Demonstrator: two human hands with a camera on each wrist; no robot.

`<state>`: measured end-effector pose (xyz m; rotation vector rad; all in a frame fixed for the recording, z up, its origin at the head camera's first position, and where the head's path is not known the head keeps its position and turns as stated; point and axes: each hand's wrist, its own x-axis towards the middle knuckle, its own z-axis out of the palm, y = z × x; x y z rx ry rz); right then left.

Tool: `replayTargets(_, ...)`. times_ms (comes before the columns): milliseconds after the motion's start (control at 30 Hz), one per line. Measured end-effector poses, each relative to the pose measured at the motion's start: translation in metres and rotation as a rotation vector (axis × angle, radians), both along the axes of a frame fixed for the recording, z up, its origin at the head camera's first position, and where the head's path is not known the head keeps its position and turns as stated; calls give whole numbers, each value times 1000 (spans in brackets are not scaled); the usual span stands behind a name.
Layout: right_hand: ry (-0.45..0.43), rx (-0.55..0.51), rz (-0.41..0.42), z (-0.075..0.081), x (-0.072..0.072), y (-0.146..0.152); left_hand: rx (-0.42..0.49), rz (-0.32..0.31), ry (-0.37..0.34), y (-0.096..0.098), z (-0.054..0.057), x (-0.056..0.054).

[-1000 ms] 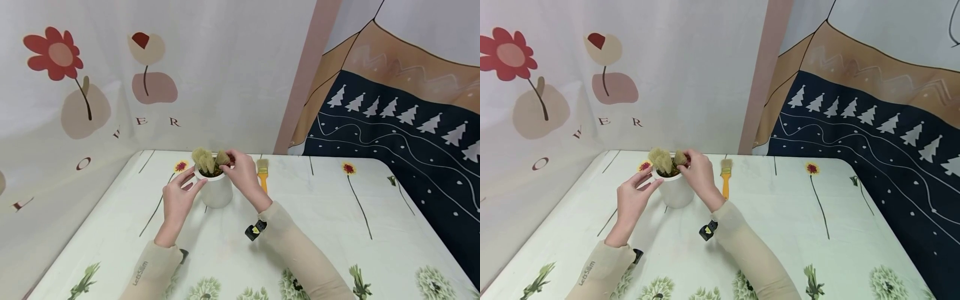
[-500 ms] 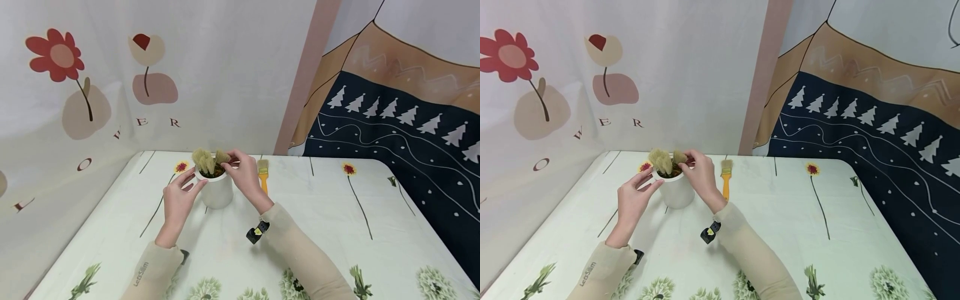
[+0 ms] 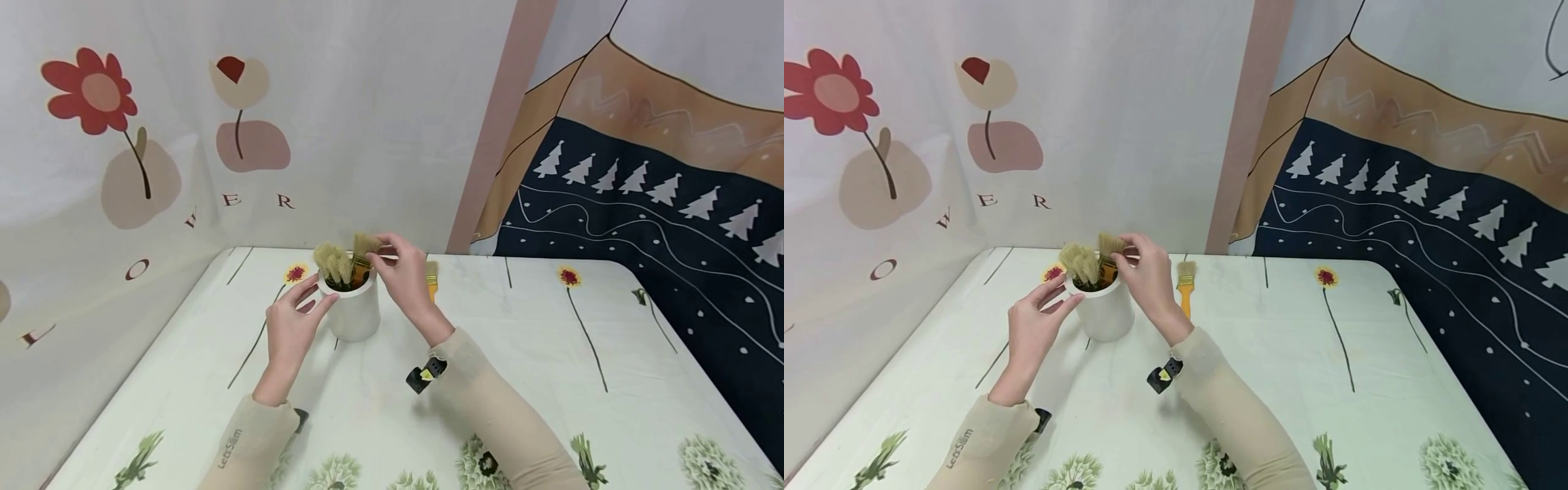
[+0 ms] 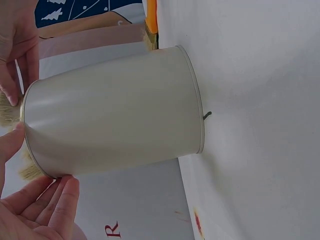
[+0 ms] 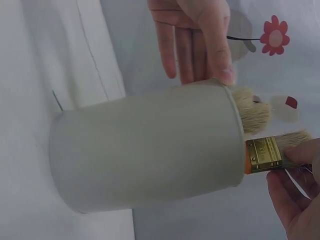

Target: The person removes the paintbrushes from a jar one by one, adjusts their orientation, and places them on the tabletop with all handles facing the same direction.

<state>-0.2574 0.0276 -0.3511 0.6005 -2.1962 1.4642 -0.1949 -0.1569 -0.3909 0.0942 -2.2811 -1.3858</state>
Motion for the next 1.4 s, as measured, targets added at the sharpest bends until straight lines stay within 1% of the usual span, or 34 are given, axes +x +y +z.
replayTargets(233,15,-78,-7,14,1,10,-2,12,-4,0,1,1)
replayTargets(467,36,-142,0,28,2,21,2,11,-8,0,1,1)
replayTargets(700,79,-182,-16,41,4,31,-2,11,4,0,1,1)
replayTargets(800,85,-192,-18,45,4,35,-4,11,2,0,1,1)
replayTargets(1033,99,-214,-27,53,4,44,-4,7,-11,0,1,-1)
replayTargets(1267,129,-237,-33,58,4,54,-6,10,-21,0,1,-1)
replayTargets(1400,123,-246,-42,59,4,60,-7,8,-21,0,1,-1)
